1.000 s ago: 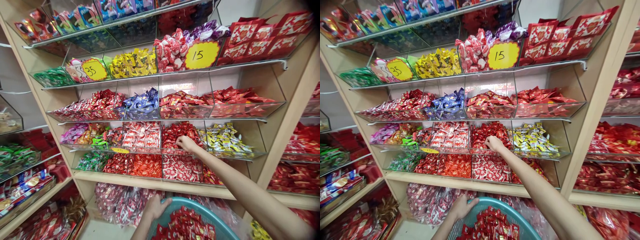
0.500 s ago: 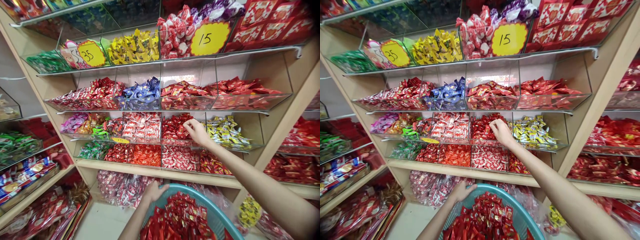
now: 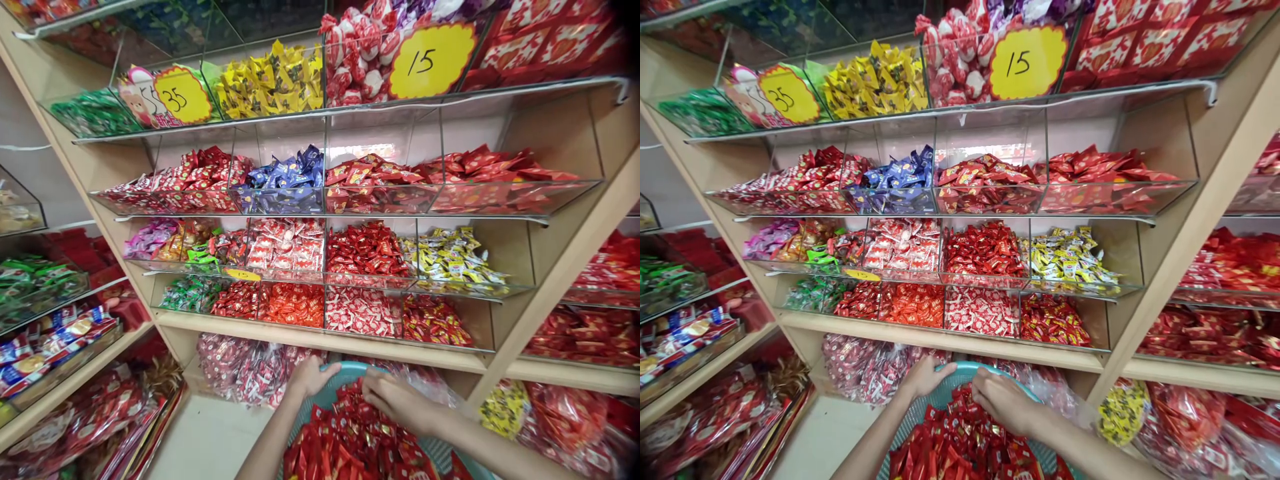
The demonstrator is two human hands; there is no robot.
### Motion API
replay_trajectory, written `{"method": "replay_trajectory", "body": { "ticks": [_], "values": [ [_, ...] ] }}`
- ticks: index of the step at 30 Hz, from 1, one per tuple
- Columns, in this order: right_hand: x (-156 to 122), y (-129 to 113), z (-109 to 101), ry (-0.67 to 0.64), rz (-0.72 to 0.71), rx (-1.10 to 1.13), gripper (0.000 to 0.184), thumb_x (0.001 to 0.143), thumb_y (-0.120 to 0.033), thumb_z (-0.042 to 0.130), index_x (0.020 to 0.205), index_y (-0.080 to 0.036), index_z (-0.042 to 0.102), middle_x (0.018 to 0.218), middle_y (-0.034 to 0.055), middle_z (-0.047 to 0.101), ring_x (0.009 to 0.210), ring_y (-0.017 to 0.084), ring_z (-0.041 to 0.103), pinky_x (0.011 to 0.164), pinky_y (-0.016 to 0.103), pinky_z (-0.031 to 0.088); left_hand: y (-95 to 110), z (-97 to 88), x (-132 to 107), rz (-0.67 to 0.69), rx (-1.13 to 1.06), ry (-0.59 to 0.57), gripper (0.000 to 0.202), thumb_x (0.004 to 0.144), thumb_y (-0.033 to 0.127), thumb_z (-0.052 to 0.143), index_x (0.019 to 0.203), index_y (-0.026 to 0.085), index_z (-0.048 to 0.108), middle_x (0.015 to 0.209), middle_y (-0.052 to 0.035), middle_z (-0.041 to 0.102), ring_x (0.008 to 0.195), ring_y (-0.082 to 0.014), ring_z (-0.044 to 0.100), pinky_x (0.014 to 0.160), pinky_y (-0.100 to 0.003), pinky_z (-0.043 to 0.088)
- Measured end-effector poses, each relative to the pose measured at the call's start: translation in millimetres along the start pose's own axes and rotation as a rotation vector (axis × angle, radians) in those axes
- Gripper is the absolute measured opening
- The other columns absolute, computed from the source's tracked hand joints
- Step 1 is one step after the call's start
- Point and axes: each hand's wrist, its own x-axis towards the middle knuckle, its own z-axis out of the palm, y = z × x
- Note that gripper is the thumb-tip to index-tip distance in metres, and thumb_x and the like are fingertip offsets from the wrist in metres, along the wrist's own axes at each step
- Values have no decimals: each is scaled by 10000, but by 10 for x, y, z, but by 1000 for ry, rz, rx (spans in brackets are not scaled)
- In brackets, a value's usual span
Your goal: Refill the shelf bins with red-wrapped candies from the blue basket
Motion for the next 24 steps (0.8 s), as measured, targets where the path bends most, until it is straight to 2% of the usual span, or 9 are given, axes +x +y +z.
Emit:
{"method": "replay_trajectory", "body": {
  "ticks": [4,8,11,13,15,17,21,24],
  "values": [
    [116,33,139,-28,-7,22,190,892,-225,379,823,-212,555,888,52,611,790,187,558,707,304,435,-4,-2,-5,14,14,-1,741,770,788,299,792,157,686,783,-114,708,737,-234,653,594,-257,382],
    [218,32,215,-44,47,19,180,854,-175,416,813,-201,589,873,52,622,785,185,562,716,297,431,-6,7,8,5,0,20,737,767,785,314,796,148,682,799,-115,711,718,-223,645,588,-255,373],
    [262,32,229,14,107,64,165,825,-150,460,805,-207,613,876,37,625,798,179,569,715,281,424,-12,11,13,6,-14,28,726,766,785,319,781,152,674,787,-112,709,708,-222,642,580,-255,365],
    [276,15,155,75,132,104,120,811,-176,516,828,-217,627,887,31,625,823,183,575,720,277,422,-18,17,11,5,-19,24,721,768,784,315,776,156,672,781,-112,708,711,-223,643,572,-253,361],
    [284,-29,-22,141,117,130,96,816,-224,551,868,-218,632,897,35,620,836,186,577,726,277,424,-26,26,9,1,-19,23,725,766,787,312,782,158,672,787,-114,708,714,-227,645,569,-253,360],
    [299,-90,-304,217,66,130,108,840,-260,543,877,-211,631,892,41,611,824,182,575,720,274,424,-33,37,11,1,-15,27,732,762,793,311,782,158,673,790,-116,709,713,-233,646,574,-258,365],
    [427,-156,-1040,386,-34,29,180,879,-286,495,831,-202,647,855,50,605,790,174,566,715,275,415,-36,47,28,-19,-11,27,729,761,792,316,776,157,675,795,-122,708,723,-243,651,583,-266,379],
    [667,-81,-1533,532,-51,-20,167,856,-296,533,829,-192,662,848,56,627,777,173,566,713,275,413,-28,37,33,-28,-18,15,724,762,787,324,805,158,680,821,-125,711,742,-248,654,604,-270,399]
  ]
}}
